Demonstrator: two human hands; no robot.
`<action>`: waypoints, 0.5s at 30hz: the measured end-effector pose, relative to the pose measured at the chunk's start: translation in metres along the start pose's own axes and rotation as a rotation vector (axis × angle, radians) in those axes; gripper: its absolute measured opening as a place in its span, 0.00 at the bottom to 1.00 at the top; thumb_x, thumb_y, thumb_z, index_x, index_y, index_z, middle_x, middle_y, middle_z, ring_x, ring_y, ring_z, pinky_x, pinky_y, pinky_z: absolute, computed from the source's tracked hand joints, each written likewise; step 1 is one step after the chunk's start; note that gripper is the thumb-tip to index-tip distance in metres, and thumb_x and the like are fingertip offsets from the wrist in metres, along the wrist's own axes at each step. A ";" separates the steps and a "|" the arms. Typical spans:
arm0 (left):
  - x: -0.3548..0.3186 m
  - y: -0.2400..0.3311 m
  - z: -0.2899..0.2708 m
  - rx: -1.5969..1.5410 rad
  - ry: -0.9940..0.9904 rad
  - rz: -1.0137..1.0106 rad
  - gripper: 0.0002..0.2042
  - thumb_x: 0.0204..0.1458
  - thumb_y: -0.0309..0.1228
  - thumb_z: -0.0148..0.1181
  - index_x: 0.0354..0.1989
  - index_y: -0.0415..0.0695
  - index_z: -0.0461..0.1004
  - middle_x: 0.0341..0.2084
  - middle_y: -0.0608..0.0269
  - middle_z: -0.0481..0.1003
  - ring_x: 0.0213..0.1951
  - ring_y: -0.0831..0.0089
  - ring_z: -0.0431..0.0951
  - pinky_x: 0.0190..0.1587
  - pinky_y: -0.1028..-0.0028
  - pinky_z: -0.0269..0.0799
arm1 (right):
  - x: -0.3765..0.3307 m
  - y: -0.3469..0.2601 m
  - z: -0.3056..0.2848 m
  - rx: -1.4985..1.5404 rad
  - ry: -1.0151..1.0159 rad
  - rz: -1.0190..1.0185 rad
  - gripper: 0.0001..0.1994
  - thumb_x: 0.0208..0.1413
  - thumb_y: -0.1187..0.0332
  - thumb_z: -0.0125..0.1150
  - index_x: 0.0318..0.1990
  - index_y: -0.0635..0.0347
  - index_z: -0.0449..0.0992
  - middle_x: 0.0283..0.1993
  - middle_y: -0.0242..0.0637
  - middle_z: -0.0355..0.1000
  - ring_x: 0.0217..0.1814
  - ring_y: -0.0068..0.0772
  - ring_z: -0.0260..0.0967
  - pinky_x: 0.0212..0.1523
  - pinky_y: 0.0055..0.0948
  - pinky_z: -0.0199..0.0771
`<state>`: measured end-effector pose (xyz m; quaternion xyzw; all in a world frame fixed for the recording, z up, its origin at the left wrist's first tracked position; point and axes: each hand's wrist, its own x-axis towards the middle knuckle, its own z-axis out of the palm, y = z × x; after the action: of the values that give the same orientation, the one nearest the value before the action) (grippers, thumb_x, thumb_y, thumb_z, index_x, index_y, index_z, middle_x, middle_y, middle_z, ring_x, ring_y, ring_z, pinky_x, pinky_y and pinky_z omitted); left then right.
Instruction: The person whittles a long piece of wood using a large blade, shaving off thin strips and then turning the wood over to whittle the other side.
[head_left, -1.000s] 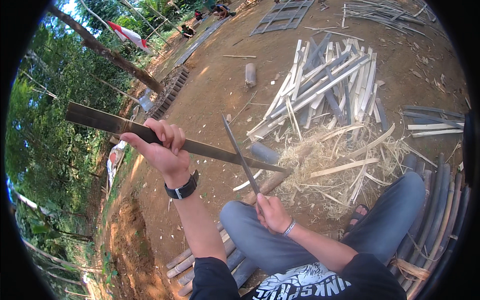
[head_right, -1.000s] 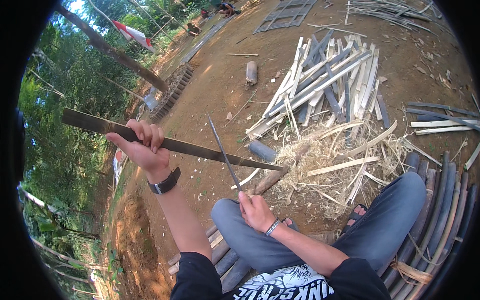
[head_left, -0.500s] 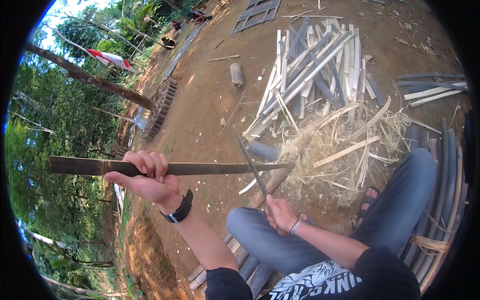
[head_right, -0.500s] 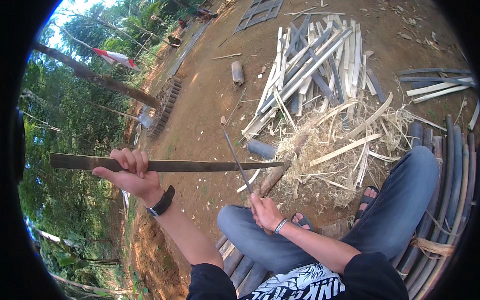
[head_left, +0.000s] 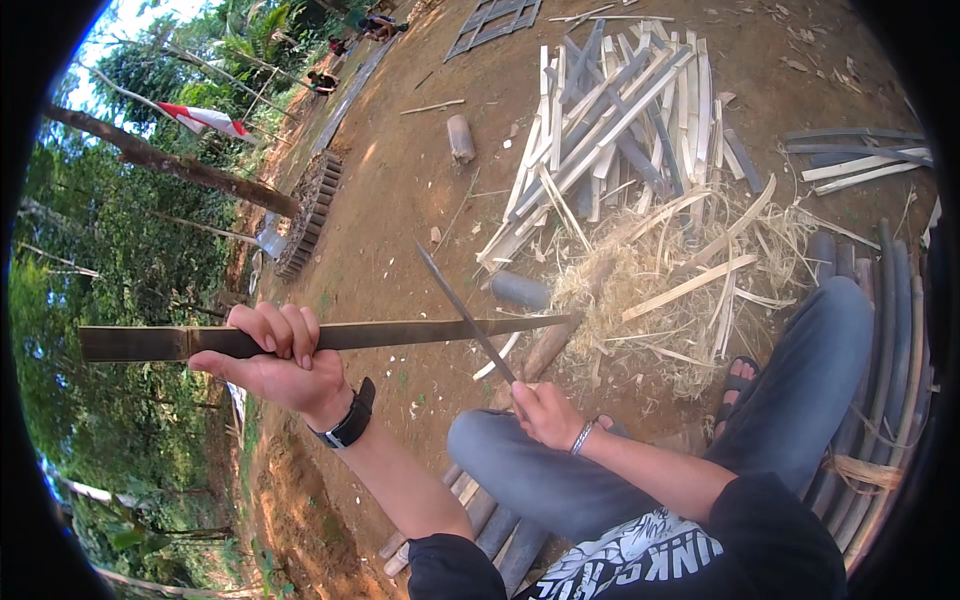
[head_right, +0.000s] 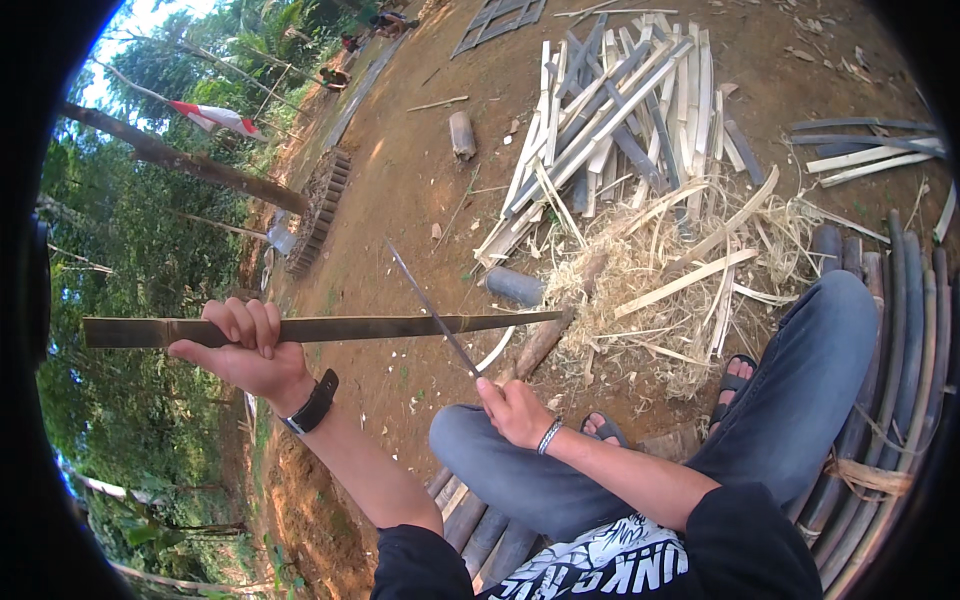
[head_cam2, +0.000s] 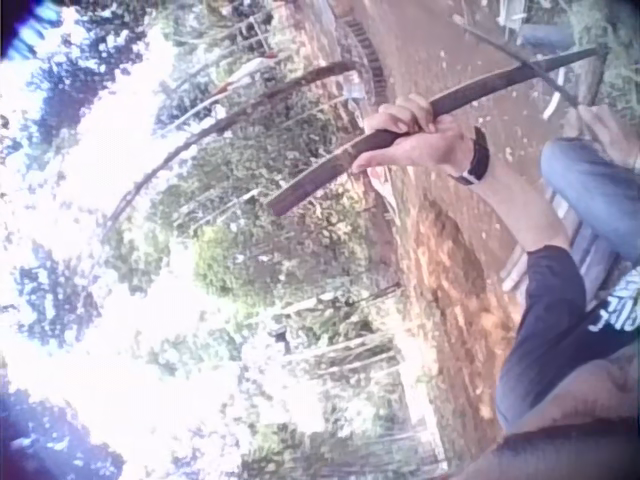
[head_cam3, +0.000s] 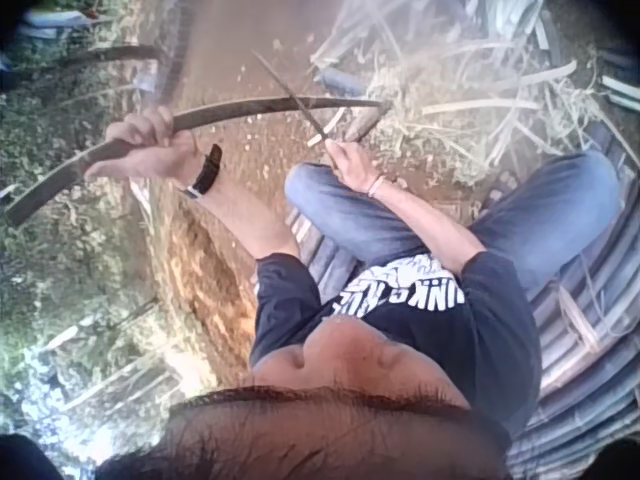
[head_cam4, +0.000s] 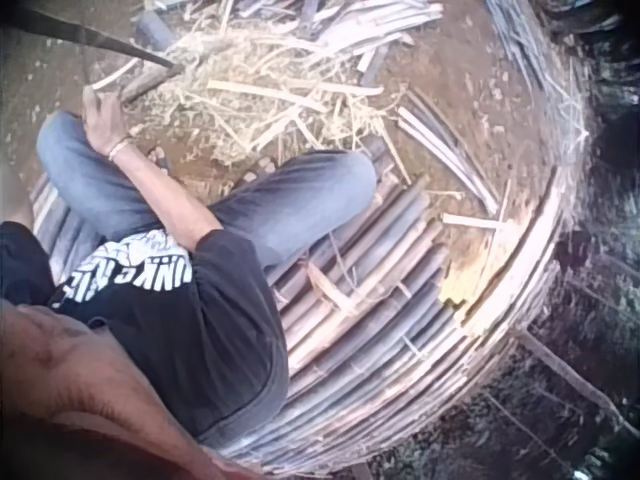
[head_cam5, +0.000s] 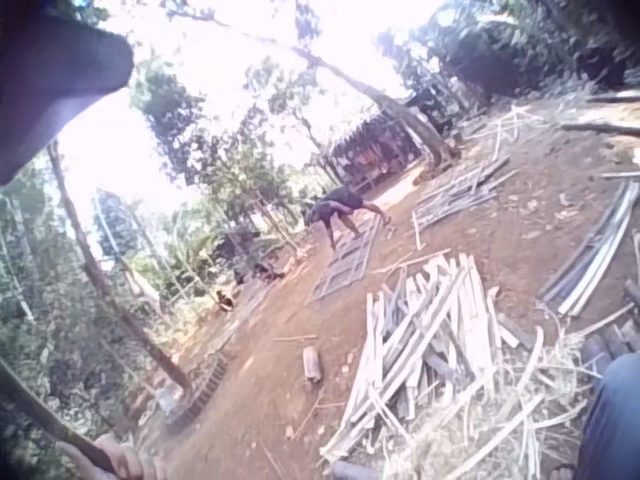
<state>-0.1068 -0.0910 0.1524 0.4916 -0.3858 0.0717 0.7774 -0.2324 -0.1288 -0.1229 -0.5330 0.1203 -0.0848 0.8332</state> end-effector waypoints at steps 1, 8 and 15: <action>-0.001 0.001 -0.002 -0.013 -0.013 0.000 0.32 0.52 0.67 0.36 0.15 0.49 0.51 0.07 0.74 0.46 0.08 0.83 0.44 0.11 0.81 0.38 | 0.007 0.018 -0.007 -0.018 0.031 0.011 0.33 0.62 0.47 0.38 0.12 0.64 0.65 0.09 0.33 0.61 0.10 0.28 0.60 0.16 0.30 0.61; 0.000 0.000 -0.019 -0.056 -0.059 -0.010 0.31 0.52 0.67 0.36 0.16 0.49 0.50 0.07 0.74 0.47 0.08 0.84 0.44 0.11 0.82 0.39 | 0.016 0.041 -0.021 0.083 0.068 0.262 0.33 0.62 0.45 0.37 0.13 0.63 0.64 0.09 0.34 0.61 0.10 0.28 0.61 0.15 0.29 0.61; 0.004 0.001 -0.031 -0.066 -0.166 0.022 0.30 0.54 0.65 0.33 0.16 0.50 0.51 0.08 0.73 0.48 0.07 0.84 0.46 0.10 0.82 0.39 | 0.029 0.093 -0.049 -0.117 0.178 0.312 0.31 0.62 0.45 0.38 0.13 0.57 0.60 0.09 0.30 0.58 0.10 0.25 0.58 0.13 0.28 0.60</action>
<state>-0.0887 -0.0663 0.1488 0.4656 -0.4564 0.0265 0.7577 -0.2174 -0.1404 -0.2300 -0.5456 0.2793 0.0059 0.7901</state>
